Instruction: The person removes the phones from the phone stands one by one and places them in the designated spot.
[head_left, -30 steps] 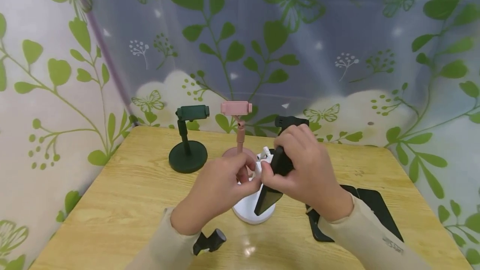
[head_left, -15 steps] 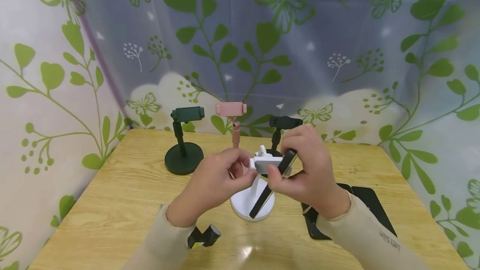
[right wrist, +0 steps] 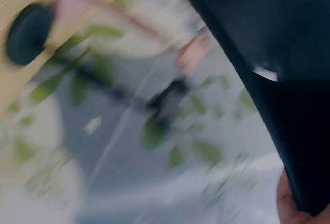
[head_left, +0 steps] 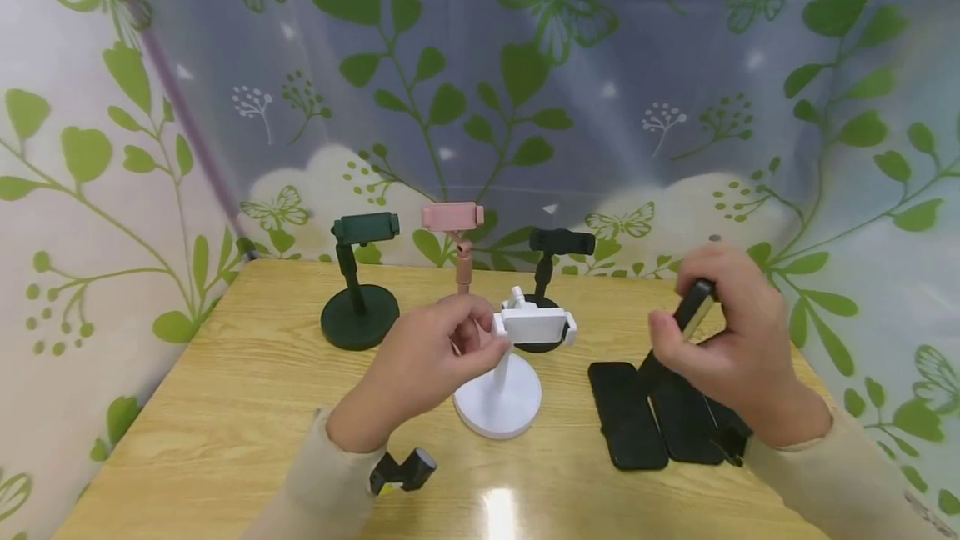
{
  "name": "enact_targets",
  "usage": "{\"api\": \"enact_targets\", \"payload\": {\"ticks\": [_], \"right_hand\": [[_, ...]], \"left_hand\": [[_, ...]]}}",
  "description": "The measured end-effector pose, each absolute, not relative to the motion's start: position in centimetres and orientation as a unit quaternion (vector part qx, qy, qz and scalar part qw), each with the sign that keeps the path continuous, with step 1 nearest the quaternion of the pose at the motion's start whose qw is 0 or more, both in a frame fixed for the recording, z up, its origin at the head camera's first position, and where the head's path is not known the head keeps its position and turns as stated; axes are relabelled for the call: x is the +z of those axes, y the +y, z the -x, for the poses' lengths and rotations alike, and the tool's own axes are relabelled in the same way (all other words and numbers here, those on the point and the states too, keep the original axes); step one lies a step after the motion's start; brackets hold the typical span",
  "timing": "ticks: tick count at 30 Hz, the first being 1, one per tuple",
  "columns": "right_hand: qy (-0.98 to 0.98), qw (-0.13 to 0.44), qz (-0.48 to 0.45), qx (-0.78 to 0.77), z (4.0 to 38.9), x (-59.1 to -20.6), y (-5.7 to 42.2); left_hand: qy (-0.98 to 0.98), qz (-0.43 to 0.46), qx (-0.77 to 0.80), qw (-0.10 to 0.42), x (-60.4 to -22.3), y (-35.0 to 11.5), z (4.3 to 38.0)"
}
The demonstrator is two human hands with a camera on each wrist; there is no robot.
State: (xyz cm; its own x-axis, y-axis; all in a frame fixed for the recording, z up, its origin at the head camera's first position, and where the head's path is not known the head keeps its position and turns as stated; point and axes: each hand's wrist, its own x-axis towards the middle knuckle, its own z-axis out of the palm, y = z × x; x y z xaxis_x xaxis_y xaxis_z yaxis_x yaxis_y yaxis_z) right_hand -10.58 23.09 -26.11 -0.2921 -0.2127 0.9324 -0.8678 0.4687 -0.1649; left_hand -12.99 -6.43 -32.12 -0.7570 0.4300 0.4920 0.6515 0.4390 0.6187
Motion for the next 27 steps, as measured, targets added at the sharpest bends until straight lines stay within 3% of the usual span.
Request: {"api": "enact_targets", "payload": {"ticks": [3, 8, 12, 20, 27], "right_hand": [[-0.831, 0.380, -0.309, 0.265, 11.3, -27.1, 28.2], [-0.964, 0.157, -0.189, 0.105, 12.7, -30.2, 36.6], [-0.990, 0.034, -0.128, 0.049, 13.3, -33.7, 42.6], [-0.995, -0.048, -0.088, 0.016, 15.1, -39.7, 48.9], [-0.995, -0.066, -0.071, 0.034, 15.6, -42.2, 51.2]], "left_hand": [[-0.839, 0.319, -0.421, 0.130, -32.1, -6.5, 12.9], [-0.842, 0.314, -0.421, 0.121, -31.9, -6.5, 12.8], [-0.845, 0.312, -0.422, 0.108, -31.9, -6.4, 12.7], [-0.847, 0.302, -0.426, 0.102, -32.0, -6.5, 12.9], [-0.841, 0.306, -0.437, 0.094, -32.0, -6.3, 12.9]]}}
